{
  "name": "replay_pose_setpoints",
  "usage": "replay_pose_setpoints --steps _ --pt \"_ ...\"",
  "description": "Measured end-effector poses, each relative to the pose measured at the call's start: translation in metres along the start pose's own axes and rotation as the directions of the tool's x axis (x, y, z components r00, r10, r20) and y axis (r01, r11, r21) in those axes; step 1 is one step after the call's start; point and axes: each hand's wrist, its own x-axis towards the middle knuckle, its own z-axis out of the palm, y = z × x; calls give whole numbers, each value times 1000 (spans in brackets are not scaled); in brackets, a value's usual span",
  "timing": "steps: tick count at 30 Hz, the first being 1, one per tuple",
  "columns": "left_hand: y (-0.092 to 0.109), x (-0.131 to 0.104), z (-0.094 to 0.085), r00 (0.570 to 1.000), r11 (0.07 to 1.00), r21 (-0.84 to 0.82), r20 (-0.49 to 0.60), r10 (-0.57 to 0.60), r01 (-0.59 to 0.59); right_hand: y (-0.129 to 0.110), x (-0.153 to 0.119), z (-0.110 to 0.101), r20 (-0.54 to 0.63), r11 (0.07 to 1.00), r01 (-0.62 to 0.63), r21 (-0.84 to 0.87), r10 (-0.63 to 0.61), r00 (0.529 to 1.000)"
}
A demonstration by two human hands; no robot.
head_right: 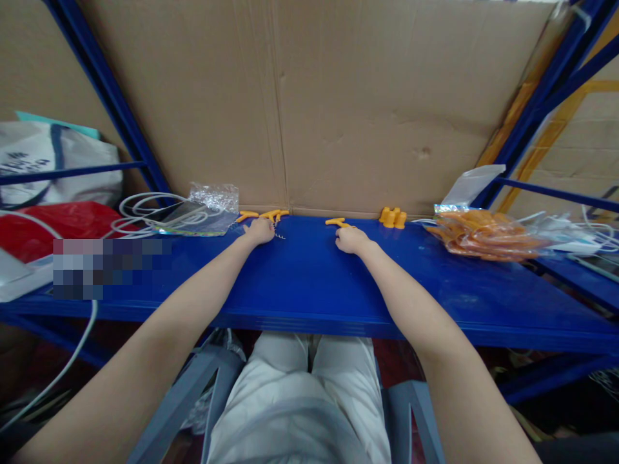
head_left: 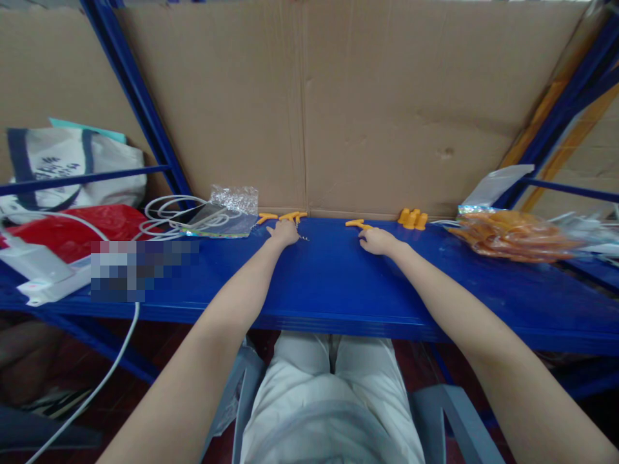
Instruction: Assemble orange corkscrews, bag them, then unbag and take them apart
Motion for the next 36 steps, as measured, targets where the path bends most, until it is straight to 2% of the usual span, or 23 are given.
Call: replay_pose_setpoints --steps 4,8,10,14,17,22,26,30,36 --pt "3 -2 0 997 998 -29 -35 61 -62 -1 -1 -1 18 1000 -3 -24 4 1000" --pt "10 -8 -2 980 982 5 -58 191 -191 -1 -1 -1 13 999 1 -37 -1 1000" --pt "15 -10 -2 967 967 23 -24 253 -252 -1 -1 0 8 999 -1 -35 2 1000" --pt "23 -12 -1 921 929 18 139 365 -370 -1 -1 1 3 1000 -8 -29 8 1000" --pt "24 -11 1 926 935 50 166 338 -350 -2 -1 0 6 1000 -6 -30 6 1000" --pt "16 -7 1 979 979 113 134 155 -171 -3 -2 0 4 1000 -19 -22 19 1000" --pt "9 -4 -2 981 982 120 147 128 -146 -2 -2 0 -4 1000 -7 -12 7 1000" --pt "8 -4 -2 965 968 114 168 203 -224 -1 -1 0 -13 1000 -13 -3 13 1000" --pt "17 -8 1 899 912 35 186 396 -409 0 -1 1 -9 1000 -6 -13 6 1000"
